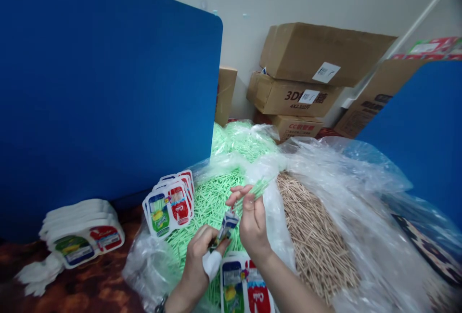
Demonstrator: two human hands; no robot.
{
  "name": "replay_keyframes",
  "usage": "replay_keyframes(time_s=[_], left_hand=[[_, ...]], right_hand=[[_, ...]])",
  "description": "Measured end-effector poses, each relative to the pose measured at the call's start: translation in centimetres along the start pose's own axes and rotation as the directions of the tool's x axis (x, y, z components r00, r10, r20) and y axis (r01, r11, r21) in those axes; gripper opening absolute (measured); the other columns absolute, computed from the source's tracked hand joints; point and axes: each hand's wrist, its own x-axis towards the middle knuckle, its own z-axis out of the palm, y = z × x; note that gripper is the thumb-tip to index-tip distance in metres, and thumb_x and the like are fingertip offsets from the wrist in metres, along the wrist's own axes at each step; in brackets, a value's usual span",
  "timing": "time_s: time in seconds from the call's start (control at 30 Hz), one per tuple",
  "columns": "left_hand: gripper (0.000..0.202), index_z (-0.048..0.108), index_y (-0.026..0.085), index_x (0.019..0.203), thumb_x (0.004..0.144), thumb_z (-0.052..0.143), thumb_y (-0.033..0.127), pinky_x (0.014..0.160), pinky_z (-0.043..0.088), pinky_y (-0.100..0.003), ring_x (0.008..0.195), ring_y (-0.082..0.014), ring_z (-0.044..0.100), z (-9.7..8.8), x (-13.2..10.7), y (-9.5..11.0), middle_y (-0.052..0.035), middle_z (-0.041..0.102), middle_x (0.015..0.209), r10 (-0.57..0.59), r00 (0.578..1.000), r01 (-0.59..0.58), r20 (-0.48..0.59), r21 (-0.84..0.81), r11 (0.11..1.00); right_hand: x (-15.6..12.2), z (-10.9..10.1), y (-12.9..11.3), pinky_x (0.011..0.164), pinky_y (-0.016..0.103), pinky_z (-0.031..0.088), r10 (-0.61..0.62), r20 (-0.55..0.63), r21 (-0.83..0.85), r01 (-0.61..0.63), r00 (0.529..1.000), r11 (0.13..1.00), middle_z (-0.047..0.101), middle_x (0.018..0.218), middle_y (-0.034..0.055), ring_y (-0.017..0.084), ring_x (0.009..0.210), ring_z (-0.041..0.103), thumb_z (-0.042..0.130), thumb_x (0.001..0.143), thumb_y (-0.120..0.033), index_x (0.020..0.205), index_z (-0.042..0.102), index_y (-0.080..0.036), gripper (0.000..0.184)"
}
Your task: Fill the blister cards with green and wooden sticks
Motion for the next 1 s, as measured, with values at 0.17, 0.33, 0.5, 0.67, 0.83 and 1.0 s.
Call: replay_keyframes(time_s=[0.17, 0.33, 0.5, 0.67, 0.83, 1.0], left_hand=[[0.019, 0.05, 0.019, 0.066, 0.083, 0.059, 0.017, 0.059, 0.038, -0.023, 0.063, -0.0153, 0.051, 0.1, 0.0, 0.4, 0.0012, 0.051, 0.066, 0.004, 1.0, -0.005, -0.027, -0.007, 1.0], [0.017, 0.052, 0.018, 0.068, 0.084, 0.057, 0.017, 0.061, 0.039, -0.024, 0.066, -0.0162, 0.052, 0.0, 0.3, 0.5, 0.0001, 0.053, 0.068, 0.005, 1.0, -0.005, -0.028, -0.029, 1.0], [0.012, 0.059, 0.017, 0.072, 0.084, 0.059, 0.019, 0.061, 0.04, -0.024, 0.064, -0.0154, 0.051, -1.0, 0.8, -0.1, -0.0003, 0.055, 0.069, 0.003, 1.0, -0.004, -0.013, -0.063, 0.998], [0.018, 0.058, 0.017, 0.066, 0.081, 0.064, 0.025, 0.059, 0.04, -0.025, 0.062, -0.015, 0.05, -1.9, 1.2, -0.4, 0.0005, 0.054, 0.066, -0.059, 0.998, 0.061, 0.016, -0.178, 0.982], [0.027, 0.062, 0.017, 0.1, 0.077, 0.069, 0.03, 0.07, 0.049, -0.03, 0.075, -0.0197, 0.062, -1.7, 1.1, -1.0, -0.0052, 0.068, 0.085, -0.242, 0.97, 0.226, 0.038, -0.519, 0.824], [0.03, 0.059, 0.017, 0.071, 0.079, 0.065, 0.045, 0.058, 0.048, -0.023, 0.058, -0.0137, 0.057, -2.2, 1.1, -1.8, 0.001, 0.062, 0.062, -0.408, 0.908, 0.243, -0.098, -0.67, 0.702]], right_hand=[[-0.7, 0.4, 0.4, 0.104, 0.041, 0.033, 0.011, -0.003, -0.062, -0.012, 1.0, 0.998, 0.059, 0.101, 0.0058, 0.02, 0.117, 0.046, 0.028, 0.098, -0.041, 0.094, 0.05, -0.024, 0.028], [-2.0, 0.5, 0.7, 0.106, 0.045, 0.03, 0.058, 0.035, -0.172, -0.051, 0.998, 0.984, 0.046, 0.131, 0.0099, 0.023, 0.127, 0.039, 0.028, 0.097, -0.043, 0.101, 0.049, -0.023, 0.029], [-1.5, -2.2, 1.2, 0.112, 0.054, 0.018, 0.024, 0.248, -0.268, 0.045, 0.968, 0.962, 0.031, 0.147, 0.0088, 0.027, 0.14, 0.019, 0.027, 0.093, -0.058, 0.131, 0.041, -0.026, 0.052], [0.8, -4.7, 3.7, 0.103, 0.046, 0.036, 0.259, 0.291, -0.102, -0.239, 0.921, 0.966, 0.048, 0.134, 0.0105, 0.024, 0.126, 0.043, 0.038, 0.092, -0.054, 0.134, 0.036, -0.027, 0.05], [-0.1, -3.3, 5.7, 0.07, 0.028, 0.049, 0.284, 0.273, 0.146, -0.331, 0.919, 0.932, 0.06, 0.081, 0.0002, 0.014, 0.073, 0.058, 0.052, 0.09, -0.044, 0.091, 0.055, -0.021, 0.024], [-1.1, -1.8, 5.1, 0.053, 0.023, 0.047, 0.3, 0.289, 0.089, -0.338, 0.909, 0.937, 0.056, 0.071, -0.0017, 0.012, 0.059, 0.053, 0.053, 0.088, -0.045, 0.085, 0.054, -0.02, 0.026]])
